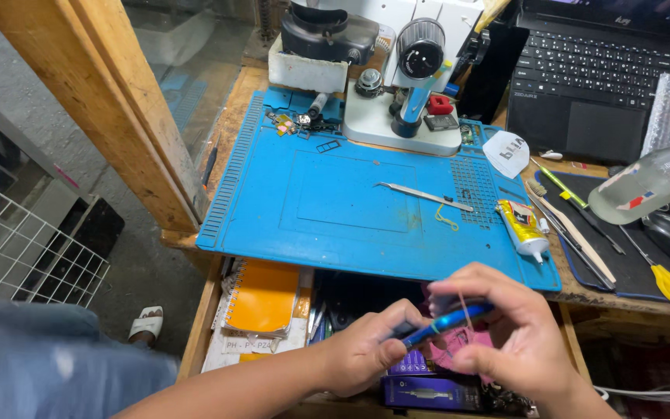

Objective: The person places several rubber bands around a mobile phone and then wipes the device with a pink cloth.

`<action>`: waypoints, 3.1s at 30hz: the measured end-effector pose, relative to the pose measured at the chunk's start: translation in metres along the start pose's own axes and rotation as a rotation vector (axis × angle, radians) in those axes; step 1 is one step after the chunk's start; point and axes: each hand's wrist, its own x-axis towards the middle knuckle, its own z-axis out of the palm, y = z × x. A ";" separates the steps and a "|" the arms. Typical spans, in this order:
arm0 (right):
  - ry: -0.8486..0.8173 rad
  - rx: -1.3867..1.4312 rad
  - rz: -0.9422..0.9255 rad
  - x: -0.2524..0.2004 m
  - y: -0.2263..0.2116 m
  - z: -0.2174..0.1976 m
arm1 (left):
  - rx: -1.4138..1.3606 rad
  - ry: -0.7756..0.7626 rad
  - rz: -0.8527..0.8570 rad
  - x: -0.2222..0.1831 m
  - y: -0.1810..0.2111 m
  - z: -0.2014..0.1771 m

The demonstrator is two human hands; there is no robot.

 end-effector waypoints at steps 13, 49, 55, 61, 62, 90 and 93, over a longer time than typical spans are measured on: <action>-0.457 -0.868 -0.257 0.018 -0.032 0.009 | 0.219 -0.040 -0.131 0.006 0.000 0.004; 0.223 -0.201 -0.237 -0.008 0.090 0.000 | -1.183 0.043 -0.303 0.011 -0.029 -0.017; 0.242 -0.211 -0.248 -0.007 0.095 0.004 | -1.229 0.046 -0.318 0.008 -0.034 -0.015; 0.258 -0.247 -0.270 -0.006 0.092 0.007 | -1.157 0.056 -0.305 0.006 -0.037 -0.015; 0.260 -0.258 -0.267 -0.006 0.092 0.007 | -1.147 0.055 -0.295 0.006 -0.037 -0.015; 0.262 -0.355 -0.357 -0.007 0.094 0.015 | -1.179 0.092 -0.295 0.008 -0.034 -0.013; 0.301 -0.237 -0.461 -0.011 0.084 0.012 | -1.209 0.116 -0.286 0.010 -0.032 -0.013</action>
